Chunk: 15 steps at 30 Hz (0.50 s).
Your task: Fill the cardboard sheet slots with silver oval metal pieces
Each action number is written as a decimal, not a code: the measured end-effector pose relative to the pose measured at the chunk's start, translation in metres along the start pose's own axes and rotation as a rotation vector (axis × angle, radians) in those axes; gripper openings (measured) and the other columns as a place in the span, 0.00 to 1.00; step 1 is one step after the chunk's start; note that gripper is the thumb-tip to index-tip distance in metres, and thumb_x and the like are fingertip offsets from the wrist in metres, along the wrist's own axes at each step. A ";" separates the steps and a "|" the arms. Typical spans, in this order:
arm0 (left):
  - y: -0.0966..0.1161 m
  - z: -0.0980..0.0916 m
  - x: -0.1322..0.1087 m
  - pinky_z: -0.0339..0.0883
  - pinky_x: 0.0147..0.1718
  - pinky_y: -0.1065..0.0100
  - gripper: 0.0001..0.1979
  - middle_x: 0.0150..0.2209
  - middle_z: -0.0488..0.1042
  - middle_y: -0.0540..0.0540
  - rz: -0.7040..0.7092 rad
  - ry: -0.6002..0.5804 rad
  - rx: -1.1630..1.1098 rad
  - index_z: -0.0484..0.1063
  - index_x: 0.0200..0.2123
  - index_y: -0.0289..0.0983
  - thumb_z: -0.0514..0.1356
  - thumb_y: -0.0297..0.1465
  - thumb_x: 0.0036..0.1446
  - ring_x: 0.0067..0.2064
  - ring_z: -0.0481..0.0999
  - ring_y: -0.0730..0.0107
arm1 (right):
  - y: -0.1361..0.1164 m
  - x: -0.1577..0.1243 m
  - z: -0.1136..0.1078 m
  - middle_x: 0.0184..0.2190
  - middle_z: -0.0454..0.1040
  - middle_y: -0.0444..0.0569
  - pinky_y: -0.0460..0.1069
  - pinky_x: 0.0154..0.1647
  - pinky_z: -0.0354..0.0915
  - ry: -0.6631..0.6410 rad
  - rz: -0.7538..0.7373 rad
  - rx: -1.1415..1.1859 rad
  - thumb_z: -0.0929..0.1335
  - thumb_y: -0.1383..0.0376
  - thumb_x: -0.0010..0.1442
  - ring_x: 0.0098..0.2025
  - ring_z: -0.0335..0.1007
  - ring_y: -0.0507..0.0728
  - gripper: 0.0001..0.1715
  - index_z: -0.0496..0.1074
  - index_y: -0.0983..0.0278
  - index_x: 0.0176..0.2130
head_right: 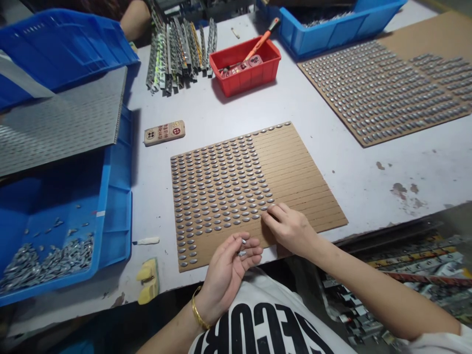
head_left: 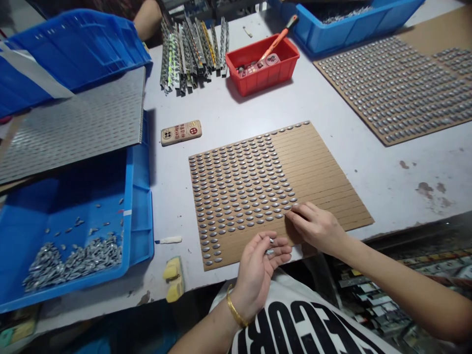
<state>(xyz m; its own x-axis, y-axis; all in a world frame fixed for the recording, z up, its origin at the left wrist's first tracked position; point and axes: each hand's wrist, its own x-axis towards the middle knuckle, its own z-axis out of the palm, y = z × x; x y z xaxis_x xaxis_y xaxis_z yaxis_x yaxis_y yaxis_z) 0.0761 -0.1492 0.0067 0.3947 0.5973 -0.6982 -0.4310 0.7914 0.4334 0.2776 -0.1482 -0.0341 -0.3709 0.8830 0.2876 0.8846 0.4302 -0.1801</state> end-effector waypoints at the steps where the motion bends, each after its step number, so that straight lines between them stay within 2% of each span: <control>1: 0.000 0.000 0.000 0.70 0.40 0.62 0.11 0.39 0.76 0.36 0.004 0.002 -0.001 0.68 0.42 0.31 0.57 0.32 0.59 0.37 0.78 0.63 | -0.001 0.001 -0.001 0.38 0.73 0.55 0.50 0.36 0.65 -0.005 -0.003 -0.014 0.61 0.74 0.61 0.37 0.63 0.57 0.15 0.73 0.66 0.44; 5: 0.002 0.003 -0.001 0.70 0.42 0.61 0.12 0.42 0.76 0.34 0.011 0.028 -0.001 0.68 0.44 0.31 0.57 0.32 0.59 0.40 0.78 0.61 | -0.002 0.003 -0.003 0.38 0.73 0.56 0.50 0.34 0.64 -0.036 -0.016 -0.048 0.61 0.73 0.62 0.37 0.65 0.58 0.14 0.73 0.67 0.43; 9: 0.005 0.005 -0.004 0.70 0.42 0.62 0.11 0.40 0.77 0.37 0.040 0.049 0.031 0.67 0.40 0.34 0.60 0.35 0.57 0.40 0.78 0.62 | -0.001 0.003 -0.004 0.39 0.74 0.56 0.51 0.35 0.66 -0.046 0.015 -0.002 0.62 0.73 0.61 0.38 0.66 0.58 0.14 0.73 0.66 0.45; 13: 0.003 0.003 -0.004 0.68 0.35 0.69 0.12 0.33 0.76 0.43 0.081 0.052 0.119 0.70 0.39 0.33 0.64 0.35 0.54 0.33 0.75 0.70 | -0.012 -0.002 -0.011 0.43 0.72 0.55 0.51 0.42 0.68 0.068 0.108 0.267 0.64 0.72 0.61 0.43 0.68 0.58 0.16 0.69 0.63 0.50; 15: 0.002 0.002 -0.002 0.66 0.32 0.72 0.12 0.30 0.73 0.46 0.107 0.045 0.139 0.73 0.38 0.32 0.65 0.33 0.53 0.29 0.71 0.76 | -0.025 -0.005 -0.016 0.42 0.72 0.54 0.51 0.42 0.69 0.104 0.103 0.448 0.64 0.72 0.61 0.43 0.69 0.57 0.18 0.68 0.63 0.51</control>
<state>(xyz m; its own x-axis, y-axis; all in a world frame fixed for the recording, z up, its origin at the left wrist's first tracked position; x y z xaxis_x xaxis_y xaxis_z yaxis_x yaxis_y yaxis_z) 0.0758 -0.1489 0.0098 0.3141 0.6754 -0.6672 -0.3509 0.7356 0.5794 0.2621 -0.1665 -0.0165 -0.2367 0.9118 0.3356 0.6977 0.3999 -0.5944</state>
